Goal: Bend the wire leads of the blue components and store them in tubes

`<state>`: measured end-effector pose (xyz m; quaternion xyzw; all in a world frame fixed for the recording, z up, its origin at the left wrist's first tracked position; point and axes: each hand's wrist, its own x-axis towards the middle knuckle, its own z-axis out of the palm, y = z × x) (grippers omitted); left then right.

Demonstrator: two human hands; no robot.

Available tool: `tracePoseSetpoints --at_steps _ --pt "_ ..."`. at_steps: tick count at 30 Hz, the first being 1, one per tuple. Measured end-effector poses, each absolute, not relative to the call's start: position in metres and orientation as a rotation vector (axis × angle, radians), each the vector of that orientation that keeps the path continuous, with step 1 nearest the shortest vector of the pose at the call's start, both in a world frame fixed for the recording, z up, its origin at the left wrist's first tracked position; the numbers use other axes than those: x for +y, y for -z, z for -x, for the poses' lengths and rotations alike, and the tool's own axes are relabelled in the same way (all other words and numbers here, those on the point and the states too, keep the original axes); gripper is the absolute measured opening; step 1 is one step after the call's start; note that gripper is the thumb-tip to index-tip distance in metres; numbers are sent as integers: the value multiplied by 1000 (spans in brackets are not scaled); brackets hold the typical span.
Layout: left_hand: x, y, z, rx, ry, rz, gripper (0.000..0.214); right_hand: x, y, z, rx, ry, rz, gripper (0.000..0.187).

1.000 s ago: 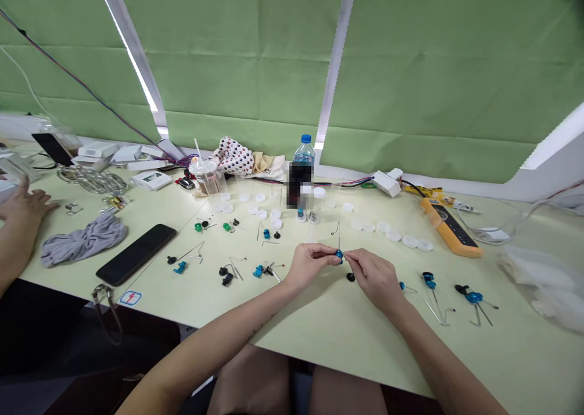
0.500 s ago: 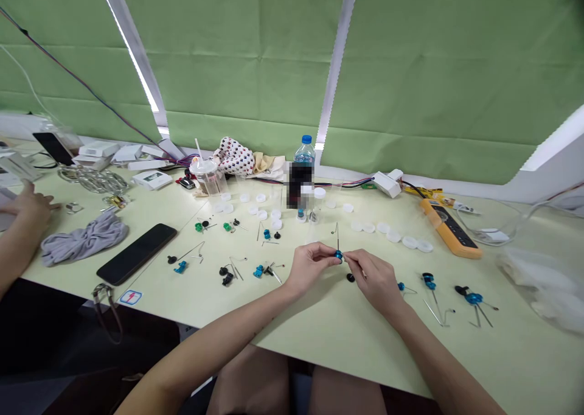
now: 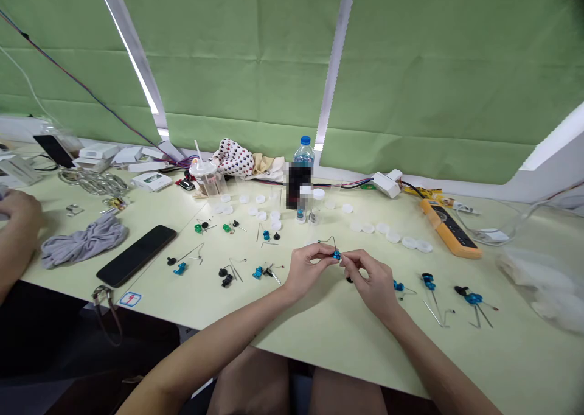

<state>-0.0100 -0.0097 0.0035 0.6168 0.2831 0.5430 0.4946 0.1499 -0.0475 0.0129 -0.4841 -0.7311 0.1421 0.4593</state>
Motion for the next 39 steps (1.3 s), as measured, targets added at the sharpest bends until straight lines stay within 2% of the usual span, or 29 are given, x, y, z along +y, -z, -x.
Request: tracePoseSetpoints --at_steps 3,9,16,26,39 --pt "-9 -3 10 698 -1356 -1554 13 -47 -14 -147 -1649 -604 1192 13" --pt "-9 -3 11 782 -1375 -1743 11 -40 -17 -146 -1334 -1153 1104 28" --pt "-6 1 12 747 -1348 -1856 13 -35 -16 -151 -1069 -1534 1012 32" --pt "-2 3 9 789 -1270 -1765 12 -32 -11 -152 -903 -1681 965 33" --pt "-5 -1 11 773 -1151 -1806 24 -28 -9 -160 -742 -1757 947 31"
